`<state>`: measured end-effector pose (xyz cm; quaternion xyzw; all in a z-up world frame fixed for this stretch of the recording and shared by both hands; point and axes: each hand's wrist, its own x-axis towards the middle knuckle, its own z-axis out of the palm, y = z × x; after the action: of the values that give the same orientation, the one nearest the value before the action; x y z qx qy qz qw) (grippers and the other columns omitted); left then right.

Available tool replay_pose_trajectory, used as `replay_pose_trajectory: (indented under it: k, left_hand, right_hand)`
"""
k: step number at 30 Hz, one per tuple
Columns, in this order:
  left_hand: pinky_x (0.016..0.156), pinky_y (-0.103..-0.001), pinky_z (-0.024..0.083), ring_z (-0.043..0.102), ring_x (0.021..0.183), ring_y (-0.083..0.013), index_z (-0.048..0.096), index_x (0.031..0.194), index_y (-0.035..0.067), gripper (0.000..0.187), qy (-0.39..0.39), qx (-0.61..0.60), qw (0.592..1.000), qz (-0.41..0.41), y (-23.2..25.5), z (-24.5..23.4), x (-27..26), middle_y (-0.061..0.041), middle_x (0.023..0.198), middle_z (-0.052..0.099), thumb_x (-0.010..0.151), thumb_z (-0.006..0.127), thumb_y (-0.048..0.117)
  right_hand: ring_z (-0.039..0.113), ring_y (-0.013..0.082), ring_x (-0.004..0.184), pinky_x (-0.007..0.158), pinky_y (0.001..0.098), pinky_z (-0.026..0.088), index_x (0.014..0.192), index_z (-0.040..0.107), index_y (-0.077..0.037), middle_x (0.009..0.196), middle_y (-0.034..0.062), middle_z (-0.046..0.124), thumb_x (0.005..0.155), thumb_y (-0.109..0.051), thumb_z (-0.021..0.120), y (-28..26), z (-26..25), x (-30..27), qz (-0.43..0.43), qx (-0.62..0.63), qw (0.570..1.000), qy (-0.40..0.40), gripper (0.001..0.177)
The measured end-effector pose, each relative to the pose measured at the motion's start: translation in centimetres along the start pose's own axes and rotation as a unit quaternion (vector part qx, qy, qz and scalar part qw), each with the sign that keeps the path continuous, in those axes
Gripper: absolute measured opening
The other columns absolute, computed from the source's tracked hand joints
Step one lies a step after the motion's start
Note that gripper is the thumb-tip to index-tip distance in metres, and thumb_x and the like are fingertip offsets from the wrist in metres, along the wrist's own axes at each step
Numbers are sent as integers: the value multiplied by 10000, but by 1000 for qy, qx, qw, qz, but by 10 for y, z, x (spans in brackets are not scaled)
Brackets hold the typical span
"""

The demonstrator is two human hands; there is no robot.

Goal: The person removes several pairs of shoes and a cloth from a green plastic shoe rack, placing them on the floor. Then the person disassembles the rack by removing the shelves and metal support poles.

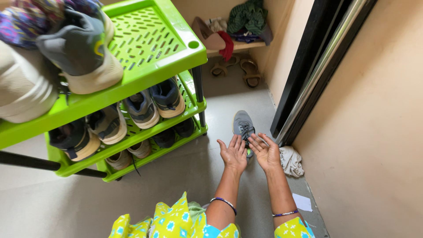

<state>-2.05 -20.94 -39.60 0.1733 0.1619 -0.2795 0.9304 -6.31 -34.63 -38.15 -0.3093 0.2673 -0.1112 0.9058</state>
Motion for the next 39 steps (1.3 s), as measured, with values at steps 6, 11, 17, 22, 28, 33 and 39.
replay_pose_trajectory:
  k: [6,11,17,22,28,33,39]
  left_hand:
    - [1256,-429,95,200,1570,-322,214,1620,65,1034,-126,21,991,32,13,90,-52,-148,1693,251,908,250,814]
    - [1264,-399,120,198,1576,-296,201,1617,59,976,-209,140,963,93,41,173,-121,-162,1688,262,948,239,768]
    - [1277,-413,95,187,1593,-278,197,1636,42,895,-319,203,913,154,113,237,-209,-157,1707,249,1013,265,681]
    - [1311,-434,107,188,1627,-284,195,1655,26,870,-371,279,843,270,166,252,-272,-168,1727,246,1054,323,642]
    - [1347,-440,140,211,1653,-290,212,1669,28,827,-388,282,779,403,218,243,-304,-181,1739,265,1100,343,613]
    - [1315,-476,184,264,1614,-323,226,1647,32,793,-321,259,797,442,267,235,-303,-195,1713,289,1089,369,577]
    - [1280,-480,164,263,1608,-310,293,1621,35,810,-117,349,727,580,326,213,-310,-172,1707,316,1064,330,622]
  right_hand:
    - [649,381,1224,1012,512,499,1047,630,-76,1257,213,693,944,-164,604,-46,57,-52,-98,-1,993,-59,139]
    - [628,371,1279,1092,537,483,1076,649,-52,1303,224,668,951,-90,587,-92,123,-119,-194,-6,969,-151,144]
    - [608,378,1337,1163,559,466,1102,667,-20,1361,247,645,948,-30,607,-110,216,-199,-255,-3,926,-277,165]
    - [603,372,1340,1170,550,477,1125,665,13,1388,261,633,934,6,603,-100,286,-246,-272,-14,890,-366,201]
    - [627,310,1325,1124,464,516,1118,658,36,1376,244,642,919,67,627,-68,354,-269,-291,-58,855,-426,204]
    - [659,265,1259,1081,379,525,1089,657,51,1332,233,673,881,75,667,-33,404,-267,-317,-147,848,-398,209]
    - [721,255,1091,886,374,553,1069,725,-65,1154,145,768,834,-140,769,-17,463,-238,-451,-472,708,-269,250]
